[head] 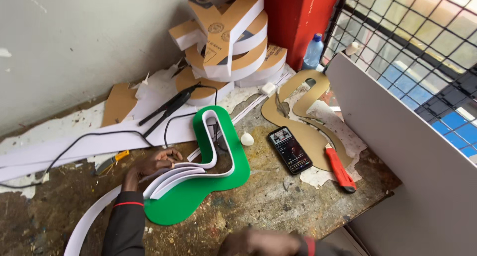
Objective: The person applies adhesive to a flexible white plastic strip and attaches it along the contoured edge of a green acrylic letter to form the side wall of a sign.
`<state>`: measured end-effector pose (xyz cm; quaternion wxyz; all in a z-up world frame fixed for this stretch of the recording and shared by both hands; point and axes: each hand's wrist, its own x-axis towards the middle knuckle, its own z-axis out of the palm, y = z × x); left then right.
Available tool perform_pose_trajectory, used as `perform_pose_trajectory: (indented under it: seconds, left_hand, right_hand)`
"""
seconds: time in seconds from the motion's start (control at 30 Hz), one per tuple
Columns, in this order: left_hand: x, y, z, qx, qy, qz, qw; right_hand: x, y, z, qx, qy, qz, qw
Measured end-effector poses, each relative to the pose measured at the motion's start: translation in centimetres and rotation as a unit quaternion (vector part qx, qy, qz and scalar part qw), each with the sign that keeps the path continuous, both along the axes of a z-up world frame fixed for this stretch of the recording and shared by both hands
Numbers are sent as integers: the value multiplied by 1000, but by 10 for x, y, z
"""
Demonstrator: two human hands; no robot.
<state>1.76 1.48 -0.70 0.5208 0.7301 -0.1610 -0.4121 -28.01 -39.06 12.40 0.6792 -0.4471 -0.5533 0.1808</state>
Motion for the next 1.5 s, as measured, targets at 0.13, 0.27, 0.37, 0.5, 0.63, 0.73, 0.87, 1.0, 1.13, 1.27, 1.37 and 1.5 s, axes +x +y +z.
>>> perform_pose_trajectory:
  seconds: [0.13, 0.27, 0.37, 0.5, 0.63, 0.73, 0.87, 1.0, 1.13, 1.27, 1.37, 1.5]
  left_hand:
    - [-16, -16, 15, 38, -55, 14, 998]
    - [-7, -20, -37, 56, -151, 16, 987]
    - [-30, -30, -19, 231, -271, 41, 934]
    - [-89, -63, 35, 321, -334, 113, 879]
    - [-77, -32, -11, 255, -373, 123, 884]
    - [-75, -4, -23, 345, -369, 141, 852]
    - [-84, 8, 21, 406, -313, 172, 842]
    - [-84, 32, 25, 439, -242, 183, 846]
    - [-73, 58, 13, 420, -253, 192, 850]
    - [-53, 74, 11, 385, -234, 226, 864]
    - [-27, 96, -13, 351, -256, 227, 872]
    - [-2, 114, -25, 328, -270, 212, 880]
  right_hand:
    - [48, -63, -47, -279, -134, -258, 915]
    - [102, -60, -107, -351, -372, -370, 775]
    - [122, -36, -115, -301, -380, -418, 768]
    - [129, -19, -123, -289, -316, -464, 776]
    - [128, 3, -143, -245, -310, -485, 780]
    - [111, 27, -160, -250, -346, -445, 787]
    - [91, 70, -161, -302, -376, -463, 744]
    - [70, 115, -159, -303, -347, -498, 735]
    - [54, 151, -154, -312, -321, -525, 723]
    - [65, 190, -188, -315, -332, -510, 729]
    - [89, 235, -252, -253, -304, -555, 731]
    - [120, 273, -345, -263, -110, -511, 811]
